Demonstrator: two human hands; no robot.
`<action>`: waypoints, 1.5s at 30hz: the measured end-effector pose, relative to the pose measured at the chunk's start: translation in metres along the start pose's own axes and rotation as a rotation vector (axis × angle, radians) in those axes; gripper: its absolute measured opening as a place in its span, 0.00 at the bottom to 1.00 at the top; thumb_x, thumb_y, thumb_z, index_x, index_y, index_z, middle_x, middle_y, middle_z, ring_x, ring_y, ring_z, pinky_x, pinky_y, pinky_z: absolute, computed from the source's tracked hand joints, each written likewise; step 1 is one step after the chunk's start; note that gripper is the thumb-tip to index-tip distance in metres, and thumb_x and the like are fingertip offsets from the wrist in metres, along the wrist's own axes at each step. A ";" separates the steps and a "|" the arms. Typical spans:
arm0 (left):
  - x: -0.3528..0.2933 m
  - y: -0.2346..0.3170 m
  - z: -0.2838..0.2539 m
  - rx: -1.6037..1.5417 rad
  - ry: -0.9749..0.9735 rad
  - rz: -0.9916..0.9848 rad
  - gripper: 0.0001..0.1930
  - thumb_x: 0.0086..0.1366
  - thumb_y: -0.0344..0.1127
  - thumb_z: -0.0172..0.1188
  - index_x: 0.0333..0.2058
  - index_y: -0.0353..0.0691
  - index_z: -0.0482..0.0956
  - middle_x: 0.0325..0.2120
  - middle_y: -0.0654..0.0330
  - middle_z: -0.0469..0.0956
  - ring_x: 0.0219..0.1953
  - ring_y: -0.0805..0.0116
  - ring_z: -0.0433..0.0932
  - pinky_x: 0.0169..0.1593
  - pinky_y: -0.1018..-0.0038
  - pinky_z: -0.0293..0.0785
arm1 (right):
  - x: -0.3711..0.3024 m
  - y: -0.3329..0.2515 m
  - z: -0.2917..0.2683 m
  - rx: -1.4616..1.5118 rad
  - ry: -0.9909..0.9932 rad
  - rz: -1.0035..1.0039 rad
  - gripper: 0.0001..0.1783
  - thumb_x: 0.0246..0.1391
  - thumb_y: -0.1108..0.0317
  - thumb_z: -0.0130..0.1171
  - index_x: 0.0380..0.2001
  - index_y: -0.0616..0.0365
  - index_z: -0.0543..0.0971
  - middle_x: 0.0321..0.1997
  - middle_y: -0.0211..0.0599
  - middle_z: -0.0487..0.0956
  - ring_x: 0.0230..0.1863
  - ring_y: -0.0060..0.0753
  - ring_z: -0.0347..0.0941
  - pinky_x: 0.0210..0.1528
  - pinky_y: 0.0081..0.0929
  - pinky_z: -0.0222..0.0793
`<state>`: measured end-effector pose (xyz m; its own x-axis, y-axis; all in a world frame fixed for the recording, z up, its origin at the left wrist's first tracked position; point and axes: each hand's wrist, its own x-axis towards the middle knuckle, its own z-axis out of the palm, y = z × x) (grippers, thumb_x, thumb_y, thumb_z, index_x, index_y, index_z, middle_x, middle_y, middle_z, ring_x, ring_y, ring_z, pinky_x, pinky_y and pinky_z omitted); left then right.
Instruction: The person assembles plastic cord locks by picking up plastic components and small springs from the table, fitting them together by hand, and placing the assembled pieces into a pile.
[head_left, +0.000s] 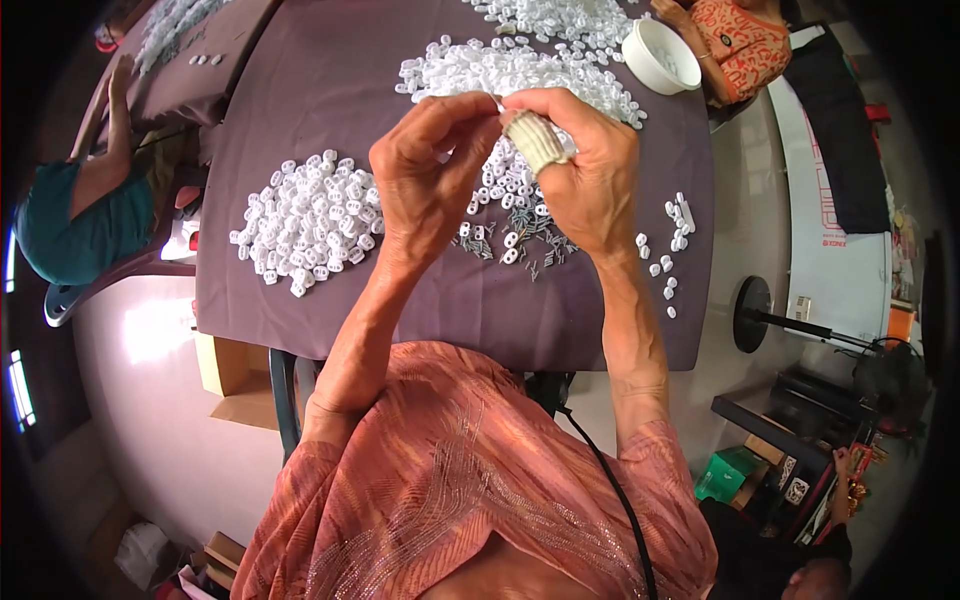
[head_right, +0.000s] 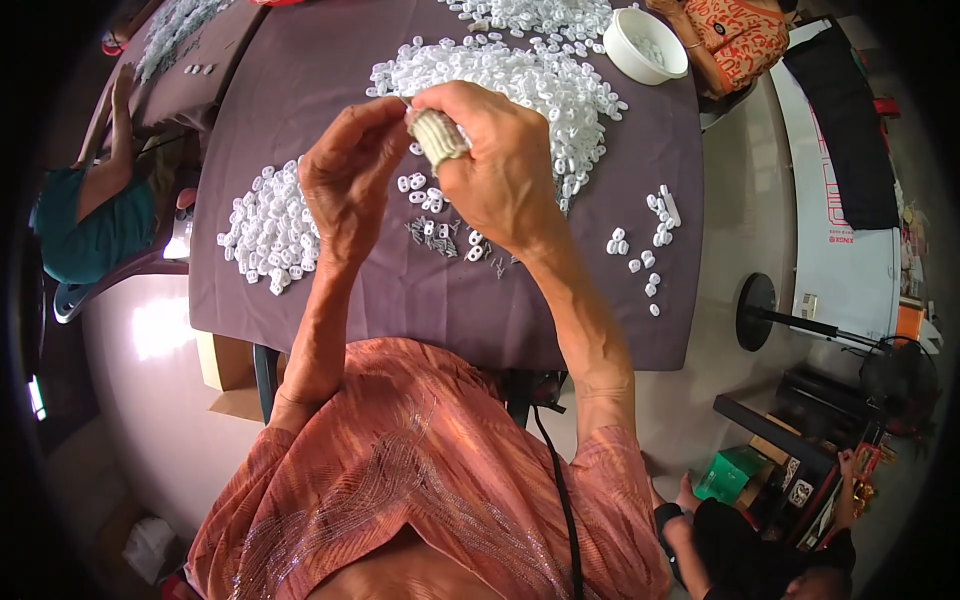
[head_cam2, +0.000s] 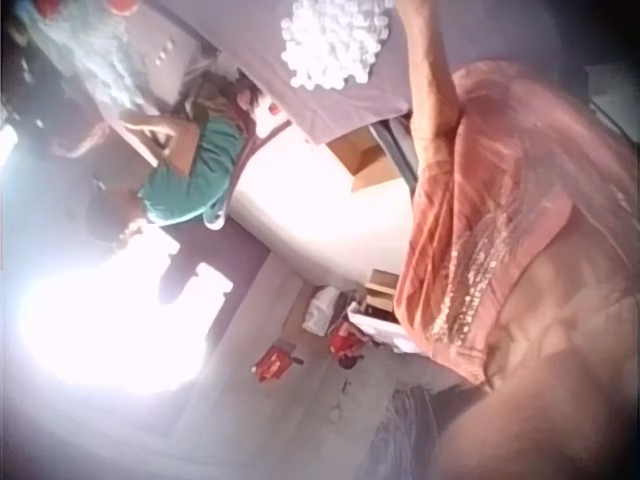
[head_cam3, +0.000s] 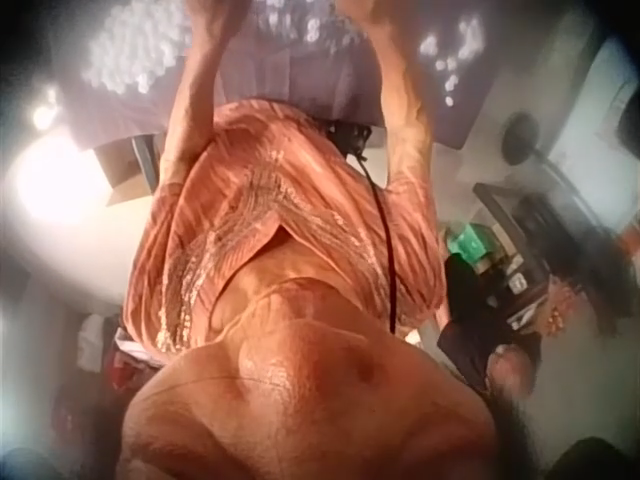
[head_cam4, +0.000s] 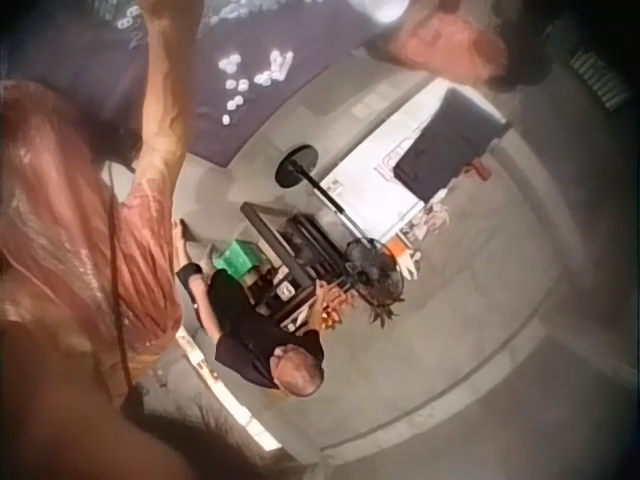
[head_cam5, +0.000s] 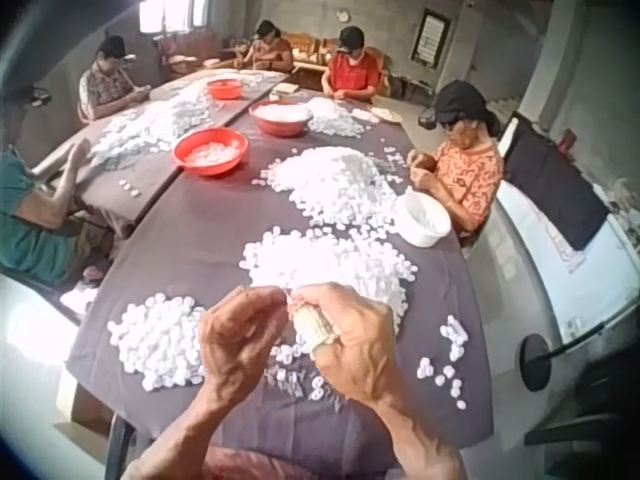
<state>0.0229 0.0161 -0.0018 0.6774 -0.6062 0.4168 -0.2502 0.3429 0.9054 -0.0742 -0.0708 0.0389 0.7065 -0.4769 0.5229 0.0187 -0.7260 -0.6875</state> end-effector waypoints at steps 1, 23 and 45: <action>0.001 0.001 -0.001 -0.010 -0.002 0.005 0.08 0.51 0.25 0.60 0.32 0.32 0.76 0.26 0.60 0.75 0.26 0.77 0.74 0.30 0.84 0.69 | 0.001 -0.001 0.002 -0.070 0.016 -0.060 0.11 0.43 0.79 0.48 0.32 0.60 0.75 0.26 0.35 0.77 0.28 0.20 0.73 0.30 0.16 0.65; 0.012 -0.010 -0.022 -0.453 0.107 -0.290 0.11 0.56 0.31 0.56 0.34 0.29 0.76 0.25 0.54 0.77 0.26 0.69 0.77 0.33 0.76 0.75 | -0.070 0.080 0.049 -0.252 -0.357 0.090 0.10 0.40 0.74 0.50 0.30 0.60 0.75 0.25 0.41 0.73 0.27 0.43 0.71 0.29 0.30 0.66; 0.003 -0.010 -0.010 -0.595 -0.023 -0.485 0.12 0.56 0.33 0.57 0.34 0.30 0.74 0.25 0.56 0.76 0.25 0.71 0.75 0.33 0.77 0.73 | -0.023 0.051 -0.001 0.597 -0.042 0.524 0.12 0.47 0.75 0.49 0.36 0.67 0.74 0.29 0.36 0.75 0.26 0.24 0.72 0.34 0.20 0.68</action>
<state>0.0344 0.0175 -0.0107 0.6002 -0.7998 -0.0090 0.4901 0.3589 0.7943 -0.0904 -0.0973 -0.0081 0.7542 -0.6550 0.0457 0.0446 -0.0184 -0.9988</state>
